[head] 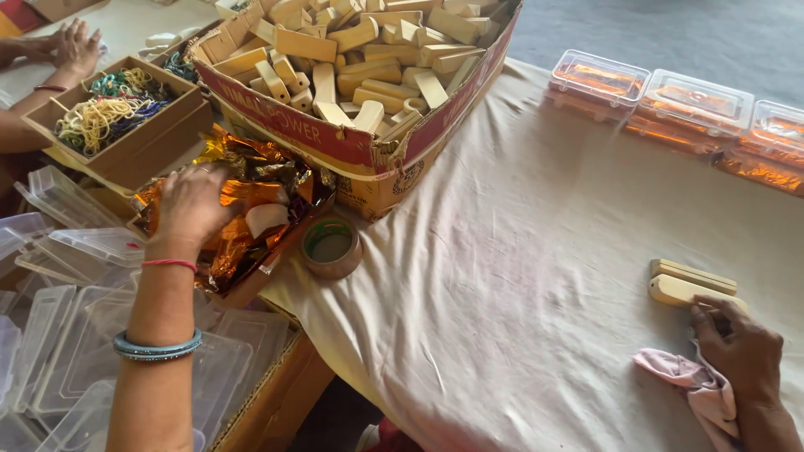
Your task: The person wipes a small wooden block with a cloth, then wraps it in a sheet of orange foil. They repeat this process for a second block. Finally, the person wipes the inside of a clear plastic container with the cloth.
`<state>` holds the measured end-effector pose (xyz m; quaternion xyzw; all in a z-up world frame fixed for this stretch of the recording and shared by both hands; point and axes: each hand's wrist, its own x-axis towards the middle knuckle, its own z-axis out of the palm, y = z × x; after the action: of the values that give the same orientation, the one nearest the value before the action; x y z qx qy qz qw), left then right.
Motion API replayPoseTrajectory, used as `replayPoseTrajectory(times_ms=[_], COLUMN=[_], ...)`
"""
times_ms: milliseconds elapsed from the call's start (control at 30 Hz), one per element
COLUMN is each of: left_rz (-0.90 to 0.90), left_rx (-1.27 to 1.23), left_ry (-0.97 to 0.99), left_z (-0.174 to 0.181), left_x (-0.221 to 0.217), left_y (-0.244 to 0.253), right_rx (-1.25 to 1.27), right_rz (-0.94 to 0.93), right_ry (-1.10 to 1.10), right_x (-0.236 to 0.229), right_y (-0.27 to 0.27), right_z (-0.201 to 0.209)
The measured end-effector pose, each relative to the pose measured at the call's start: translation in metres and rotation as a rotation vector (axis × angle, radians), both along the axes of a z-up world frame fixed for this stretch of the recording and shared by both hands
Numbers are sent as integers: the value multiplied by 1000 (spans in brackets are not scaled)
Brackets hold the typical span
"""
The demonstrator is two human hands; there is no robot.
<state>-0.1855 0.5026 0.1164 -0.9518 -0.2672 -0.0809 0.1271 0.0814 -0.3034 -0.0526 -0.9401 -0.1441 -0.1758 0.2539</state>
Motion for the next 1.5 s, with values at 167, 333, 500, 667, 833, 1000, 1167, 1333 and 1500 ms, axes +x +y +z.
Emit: replayPoseTrajectory(times_ms=[167,333,500,667,833,1000,1167,1333,1500], left_rz=[-41,-72,-77,-137,-167,-85,-120,-206,-132], left_rx=[25,24,124,198,229,151,155,62,-139], left_ry=[-47,-176,-156,-238,-281,-347,-510,-746,-921], left_z=[-8,-14,-27,-44,-37,-51,-41,2,48], left_x=[2,5,11,10,4,-2,0,1,-4], left_y=[-24,-27,-19,-6,-10,6,13,-6,-64], right_rx=[10,27,6,0,28,3,12,28,51], right_rz=[19,6,11,16,12,7,-1,9,11], right_ry=[-5,32,25,7,44,25,37,36,54], right_x=[2,-1,-1,-2,-5,-5,-5,-6,-10], right_y=[-2,3,3,6,7,8,8,8,12], right_z=[-2,4,6,8,13,14,13,13,19])
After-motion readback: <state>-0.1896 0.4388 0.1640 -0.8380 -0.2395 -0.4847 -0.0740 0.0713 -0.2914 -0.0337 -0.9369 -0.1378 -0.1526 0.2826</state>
